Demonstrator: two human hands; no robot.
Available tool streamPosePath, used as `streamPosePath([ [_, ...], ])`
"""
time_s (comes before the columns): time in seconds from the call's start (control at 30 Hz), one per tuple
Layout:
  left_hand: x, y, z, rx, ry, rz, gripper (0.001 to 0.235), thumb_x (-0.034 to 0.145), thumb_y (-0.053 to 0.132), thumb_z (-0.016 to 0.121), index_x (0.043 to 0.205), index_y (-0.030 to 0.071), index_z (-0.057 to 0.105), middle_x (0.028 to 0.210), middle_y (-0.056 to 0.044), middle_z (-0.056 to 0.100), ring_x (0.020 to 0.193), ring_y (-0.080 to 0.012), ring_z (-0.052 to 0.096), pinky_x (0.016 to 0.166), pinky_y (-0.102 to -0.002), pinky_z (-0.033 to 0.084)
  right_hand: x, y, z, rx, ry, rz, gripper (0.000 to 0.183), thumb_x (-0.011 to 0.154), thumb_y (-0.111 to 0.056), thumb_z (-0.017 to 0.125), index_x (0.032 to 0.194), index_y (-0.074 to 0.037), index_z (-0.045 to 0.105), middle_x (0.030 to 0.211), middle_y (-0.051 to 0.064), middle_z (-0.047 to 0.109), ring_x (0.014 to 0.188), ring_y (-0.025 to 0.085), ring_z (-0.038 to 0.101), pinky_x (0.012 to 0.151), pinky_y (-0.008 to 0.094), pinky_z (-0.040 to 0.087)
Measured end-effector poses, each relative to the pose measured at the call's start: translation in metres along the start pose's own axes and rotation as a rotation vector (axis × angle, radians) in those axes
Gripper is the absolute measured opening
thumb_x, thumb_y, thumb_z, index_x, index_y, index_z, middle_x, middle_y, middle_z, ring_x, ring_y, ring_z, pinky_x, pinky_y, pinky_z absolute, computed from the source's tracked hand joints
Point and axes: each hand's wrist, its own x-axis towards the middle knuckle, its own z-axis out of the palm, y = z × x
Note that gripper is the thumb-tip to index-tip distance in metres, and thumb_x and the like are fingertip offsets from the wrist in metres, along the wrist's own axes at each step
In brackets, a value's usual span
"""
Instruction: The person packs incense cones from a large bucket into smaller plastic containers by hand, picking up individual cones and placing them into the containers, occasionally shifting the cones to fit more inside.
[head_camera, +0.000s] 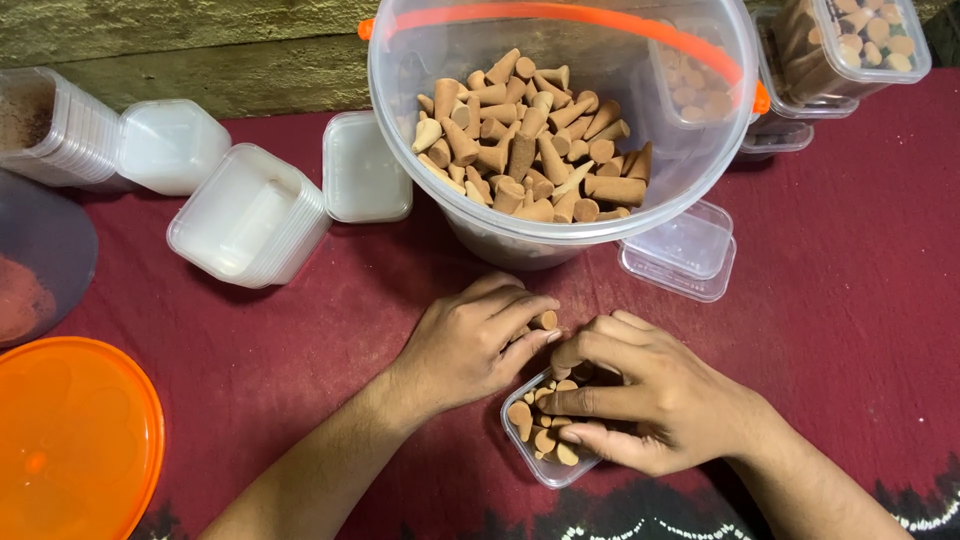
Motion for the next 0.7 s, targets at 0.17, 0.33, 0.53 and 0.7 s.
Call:
streamPosePath([
  [0.17,0.0,0.004,-0.002,-0.01,0.046,-0.02,0.024,0.088,0.01,0.074,0.111,0.005,0.07,0.095,-0.005,0.074,0.089,-0.0187,0.069,0.067,-0.028,0.058,0.002,-0.003,0.007,-0.069,-0.024,-0.033,0.024,0.087,-0.027,0.073,0.105,-0.012,0.081,0.1,0.008,0.065,0.08,0.021,0.053,0.076,0.034,0.043],
  [0.33,-0.001,0.002,-0.001,-0.01,0.029,-0.023,0.026,0.088,0.011,0.073,0.113,0.005,0.07,0.095,-0.006,0.074,0.09,-0.0188,0.069,0.067,-0.028,0.058,-0.002,-0.001,0.01,-0.152,-0.045,-0.025,0.034,0.091,-0.04,0.072,0.113,-0.015,0.081,0.102,0.007,0.063,0.084,0.02,0.051,0.077,0.035,0.039],
  [0.53,-0.001,0.0,0.001,-0.068,0.046,-0.022,0.025,0.086,0.005,0.072,0.111,0.002,0.07,0.099,-0.01,0.074,0.093,-0.0235,0.07,0.075,-0.033,0.059,-0.017,0.022,0.006,-0.036,0.166,0.003,0.029,0.086,-0.029,0.069,0.108,-0.013,0.08,0.094,0.004,0.064,0.084,0.016,0.055,0.082,0.033,0.044],
  [0.7,-0.009,-0.018,0.02,-0.131,0.171,-0.004,0.022,0.091,0.008,0.072,0.113,0.005,0.072,0.093,-0.011,0.073,0.096,-0.0305,0.072,0.082,-0.038,0.062,-0.024,0.054,0.006,-0.093,0.427,0.301,0.014,0.088,-0.011,0.076,0.1,-0.007,0.08,0.074,0.008,0.069,0.061,0.023,0.063,0.056,0.036,0.048],
])
